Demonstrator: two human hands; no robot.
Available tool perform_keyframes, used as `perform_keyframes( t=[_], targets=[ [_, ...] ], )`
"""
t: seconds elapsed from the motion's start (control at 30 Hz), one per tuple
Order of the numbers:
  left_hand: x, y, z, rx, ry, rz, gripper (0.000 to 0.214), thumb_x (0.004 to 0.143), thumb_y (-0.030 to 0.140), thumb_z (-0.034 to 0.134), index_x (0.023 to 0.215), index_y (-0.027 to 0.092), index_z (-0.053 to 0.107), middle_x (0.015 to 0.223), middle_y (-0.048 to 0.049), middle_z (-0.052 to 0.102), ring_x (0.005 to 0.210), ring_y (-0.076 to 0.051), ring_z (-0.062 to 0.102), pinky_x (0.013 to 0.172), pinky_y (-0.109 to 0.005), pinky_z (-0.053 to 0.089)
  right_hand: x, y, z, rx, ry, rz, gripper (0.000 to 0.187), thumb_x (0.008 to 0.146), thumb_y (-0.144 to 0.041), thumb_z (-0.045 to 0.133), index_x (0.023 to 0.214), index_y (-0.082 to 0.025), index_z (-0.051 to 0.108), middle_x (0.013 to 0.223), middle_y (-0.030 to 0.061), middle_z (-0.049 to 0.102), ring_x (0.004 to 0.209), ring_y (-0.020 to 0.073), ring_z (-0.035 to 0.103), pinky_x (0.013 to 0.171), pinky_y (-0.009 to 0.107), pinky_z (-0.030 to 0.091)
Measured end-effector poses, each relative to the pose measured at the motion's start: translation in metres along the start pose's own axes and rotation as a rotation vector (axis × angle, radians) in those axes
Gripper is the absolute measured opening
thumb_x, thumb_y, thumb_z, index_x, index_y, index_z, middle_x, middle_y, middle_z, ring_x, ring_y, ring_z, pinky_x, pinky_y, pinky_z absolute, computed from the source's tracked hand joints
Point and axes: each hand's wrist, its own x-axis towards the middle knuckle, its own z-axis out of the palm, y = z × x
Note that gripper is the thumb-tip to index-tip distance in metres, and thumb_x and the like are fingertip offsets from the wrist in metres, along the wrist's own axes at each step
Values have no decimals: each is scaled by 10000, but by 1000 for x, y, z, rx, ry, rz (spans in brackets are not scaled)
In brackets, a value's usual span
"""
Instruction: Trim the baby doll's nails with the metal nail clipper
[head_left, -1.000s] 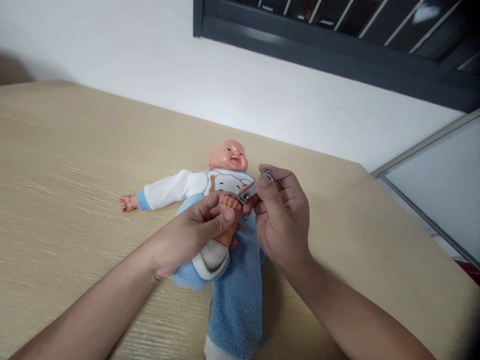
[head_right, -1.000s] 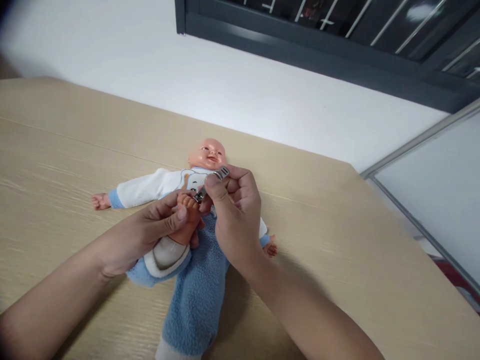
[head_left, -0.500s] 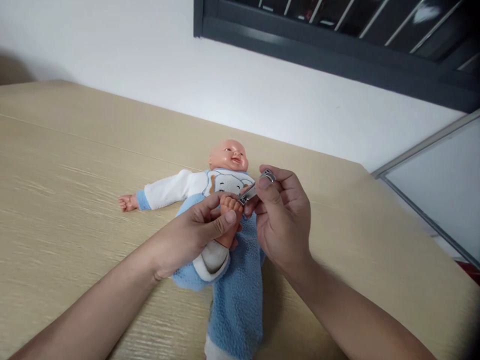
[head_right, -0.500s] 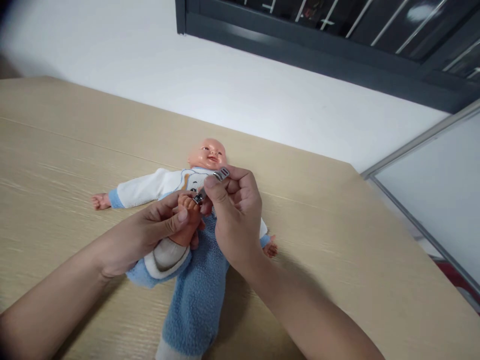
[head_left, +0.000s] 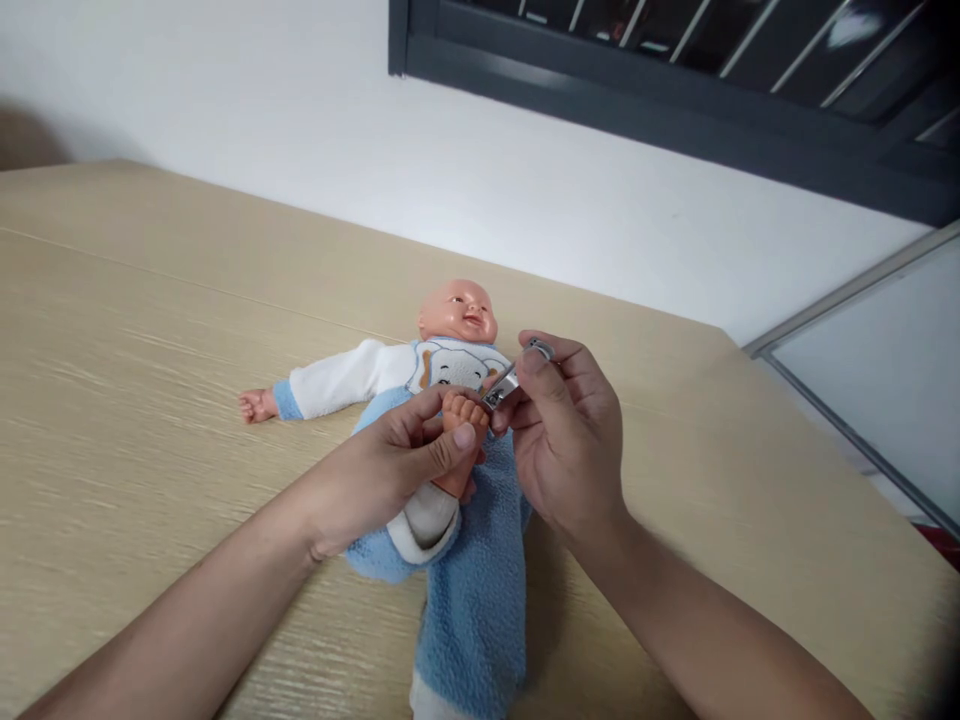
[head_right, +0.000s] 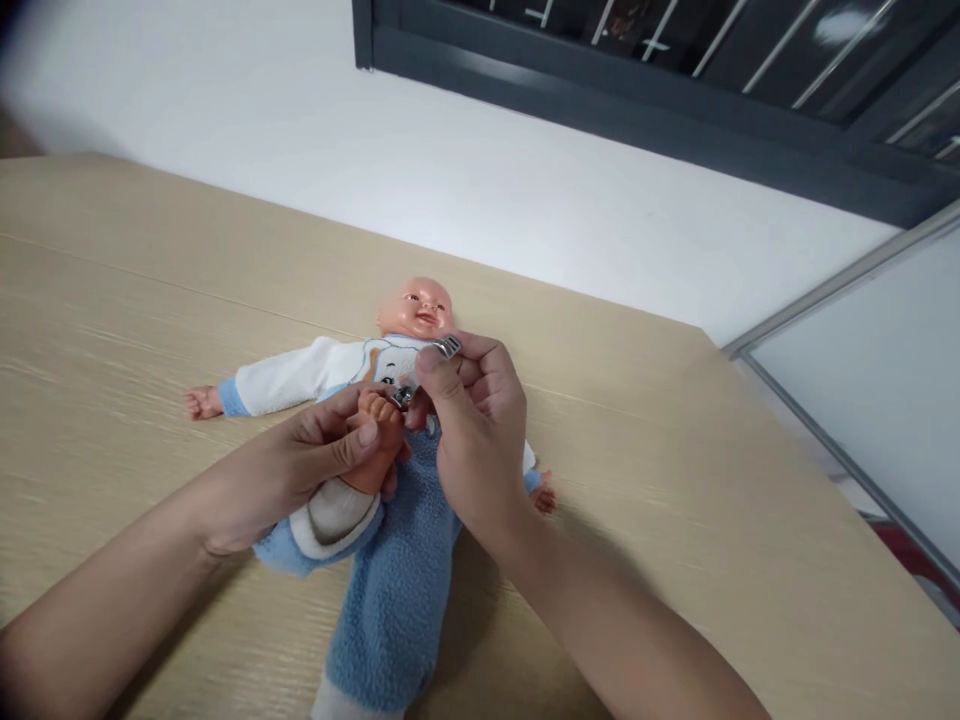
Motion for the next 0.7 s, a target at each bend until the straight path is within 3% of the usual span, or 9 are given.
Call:
perform_keyframes(
  t=[0.53, 0.7],
  targets=[
    [0, 0, 0, 26, -7, -10, 387, 928, 502, 806, 1010, 188, 595, 890, -7, 612, 760, -126, 586, 707, -252, 451, 4, -3, -1, -8, -45, 18, 306, 876, -391, 869, 1009, -227, 647, 674, -76, 633, 506, 65, 585, 479, 202, 460],
    [-1, 0, 0, 37, -16, -9, 383, 926, 497, 809, 1000, 192, 590, 886, -6, 616, 761, -128, 596, 704, -256, 452, 8, -5, -3, -28, -52, 132, 303, 872, -417, 851, 962, -207, 651, 646, -67, 618, 479, 64, 543, 441, 201, 404]
  ],
)
